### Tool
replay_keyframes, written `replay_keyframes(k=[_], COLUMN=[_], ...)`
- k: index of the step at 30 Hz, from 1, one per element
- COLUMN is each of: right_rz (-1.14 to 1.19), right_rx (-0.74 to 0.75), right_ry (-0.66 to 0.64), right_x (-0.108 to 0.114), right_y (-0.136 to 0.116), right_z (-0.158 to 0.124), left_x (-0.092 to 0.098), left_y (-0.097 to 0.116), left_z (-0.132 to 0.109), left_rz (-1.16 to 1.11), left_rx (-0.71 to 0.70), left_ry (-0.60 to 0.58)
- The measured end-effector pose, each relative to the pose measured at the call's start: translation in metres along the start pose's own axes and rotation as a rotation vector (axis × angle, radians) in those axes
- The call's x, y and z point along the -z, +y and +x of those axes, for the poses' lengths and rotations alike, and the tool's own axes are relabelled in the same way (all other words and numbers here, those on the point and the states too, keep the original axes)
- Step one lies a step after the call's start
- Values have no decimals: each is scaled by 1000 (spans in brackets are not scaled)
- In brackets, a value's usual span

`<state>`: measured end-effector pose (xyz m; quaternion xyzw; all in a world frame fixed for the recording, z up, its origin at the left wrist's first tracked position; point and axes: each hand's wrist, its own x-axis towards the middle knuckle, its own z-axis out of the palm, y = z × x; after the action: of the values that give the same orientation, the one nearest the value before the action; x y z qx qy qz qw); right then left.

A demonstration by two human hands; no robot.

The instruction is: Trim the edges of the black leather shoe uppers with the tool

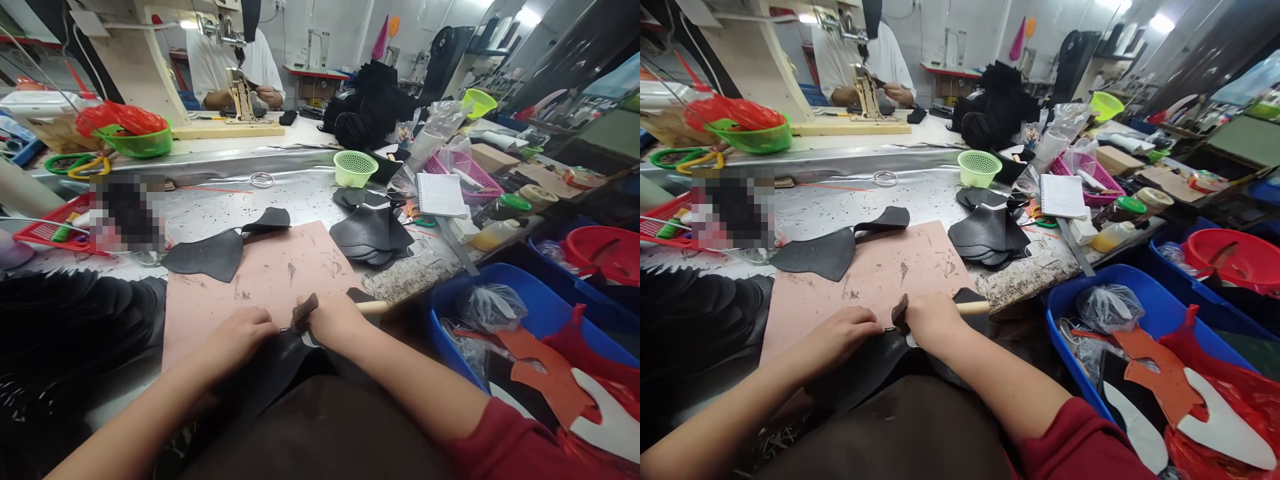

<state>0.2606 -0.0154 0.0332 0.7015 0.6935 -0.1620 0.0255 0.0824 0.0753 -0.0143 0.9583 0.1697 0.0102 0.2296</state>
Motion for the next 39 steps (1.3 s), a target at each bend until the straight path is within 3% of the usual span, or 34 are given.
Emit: replay_keyframes(k=[4,8,12,16,20,24,29,32,37,39], right_rz=[1,-39,-46,-70,-51,-54,-39,-72,-62,-60], right_rx=[34,80,88,133,144,165,166,177,171,200], right_ry=[42,-53,10,-88,-1,-69,-29,-93,-24,-57], right_x=[1,2,4,7,4,3,5,3,2,2], right_y=[-8,-14,-19,-25,-31,-38,-46,-49,-53,-55], right_z=[4,8,12,16,20,24,28,32,35,36], left_x=[2,5,5,6,10,11,12,15,10,8], left_y=[-3,-4,-10,-17,-20,-25,-29,-30,-37,-41], left_z=[-5,-8,-12,-18,-24,-30,-34,-37,-43,-45], left_rz=[-12,-1,-50,-68,-117,-100,-119,-101,-109,-87], left_rx=[6,1,-8,-13,0,-23,-18,-36,-38,-36], left_ry=[1,-31,-7,3,22,25,33,21,59,68])
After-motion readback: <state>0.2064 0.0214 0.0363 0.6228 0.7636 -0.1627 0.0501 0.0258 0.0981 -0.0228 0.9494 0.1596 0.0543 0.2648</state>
